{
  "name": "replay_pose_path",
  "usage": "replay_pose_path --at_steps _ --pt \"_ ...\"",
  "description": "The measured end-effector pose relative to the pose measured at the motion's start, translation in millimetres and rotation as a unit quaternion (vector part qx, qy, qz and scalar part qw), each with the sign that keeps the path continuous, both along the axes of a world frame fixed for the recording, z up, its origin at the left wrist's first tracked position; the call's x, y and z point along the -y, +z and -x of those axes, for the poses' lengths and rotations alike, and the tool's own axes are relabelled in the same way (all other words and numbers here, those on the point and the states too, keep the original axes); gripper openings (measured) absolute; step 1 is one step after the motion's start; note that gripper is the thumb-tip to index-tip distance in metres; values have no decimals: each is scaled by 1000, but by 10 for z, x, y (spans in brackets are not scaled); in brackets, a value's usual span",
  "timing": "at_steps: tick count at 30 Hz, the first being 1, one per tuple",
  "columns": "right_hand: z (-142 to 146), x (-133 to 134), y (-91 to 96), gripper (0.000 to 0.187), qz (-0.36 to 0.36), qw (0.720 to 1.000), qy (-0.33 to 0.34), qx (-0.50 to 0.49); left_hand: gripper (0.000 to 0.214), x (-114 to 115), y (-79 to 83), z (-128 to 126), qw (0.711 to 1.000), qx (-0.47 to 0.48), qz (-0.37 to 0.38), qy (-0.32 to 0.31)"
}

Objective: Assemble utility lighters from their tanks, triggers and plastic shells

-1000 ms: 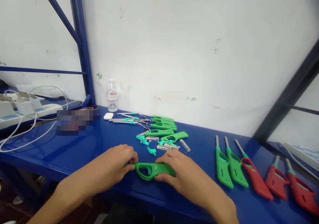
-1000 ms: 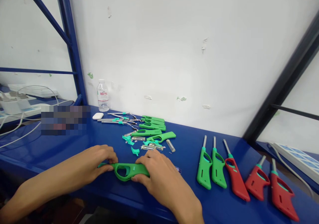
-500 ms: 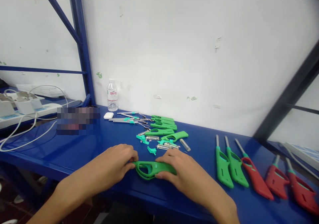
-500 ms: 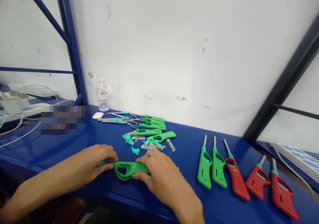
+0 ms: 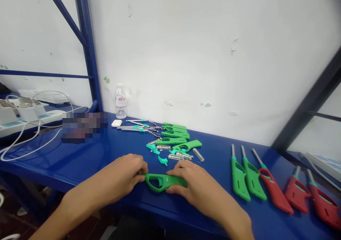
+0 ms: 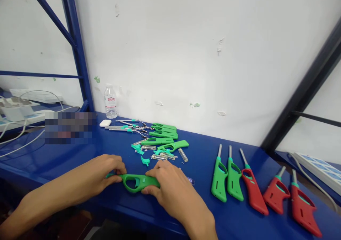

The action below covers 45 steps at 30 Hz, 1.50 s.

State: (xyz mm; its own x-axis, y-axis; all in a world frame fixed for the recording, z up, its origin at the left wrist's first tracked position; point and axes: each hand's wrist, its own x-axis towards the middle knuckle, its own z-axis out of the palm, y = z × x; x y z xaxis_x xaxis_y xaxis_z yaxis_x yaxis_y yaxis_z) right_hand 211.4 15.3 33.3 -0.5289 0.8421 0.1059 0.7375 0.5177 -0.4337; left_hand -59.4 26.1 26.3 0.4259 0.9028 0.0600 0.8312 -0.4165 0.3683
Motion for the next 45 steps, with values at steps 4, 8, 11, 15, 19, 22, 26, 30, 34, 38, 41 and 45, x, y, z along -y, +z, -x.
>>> replay_pose_path --at_steps 4,8,11,15,19,22,26,30,34,38,41,45 --pt "16 -10 -27 39 6 1000 -17 -10 14 1 -35 2 1000 0 -6 5" --pt "11 -25 -56 38 14 999 -30 -32 13 10 -70 5 1000 -5 -17 19" --pt "11 -28 -68 37 19 998 -36 -38 15 6 -48 -20 999 -10 -17 26" --pt "26 -20 -69 38 25 998 -41 -35 15 7 20 -77 999 -23 -11 30" --pt "35 -3 -41 38 16 999 -38 -13 17 20 54 -123 999 -36 -10 32" --pt "33 17 4 32 -1 1000 -8 -1 17 21 45 -135 999 -45 -11 27" --pt "13 28 46 25 -25 1000 17 2 19 30 2 -77 998 -46 -19 29" --pt "-64 17 63 25 -46 999 26 -12 41 47 -24 40 998 -42 -27 49" --pt "-208 13 93 28 -56 997 15 -48 27 49 14 47 998 -22 -35 41" --pt "-270 7 94 27 -72 992 -39 -91 18 36 59 -113 999 2 -32 11" --pt "-171 -23 57 27 -83 988 -68 -115 10 13 73 -240 1000 -2 -24 -2" --pt "80 -48 3 20 -76 986 -102 -110 12 -14 80 -315 1000 -11 -19 -6"
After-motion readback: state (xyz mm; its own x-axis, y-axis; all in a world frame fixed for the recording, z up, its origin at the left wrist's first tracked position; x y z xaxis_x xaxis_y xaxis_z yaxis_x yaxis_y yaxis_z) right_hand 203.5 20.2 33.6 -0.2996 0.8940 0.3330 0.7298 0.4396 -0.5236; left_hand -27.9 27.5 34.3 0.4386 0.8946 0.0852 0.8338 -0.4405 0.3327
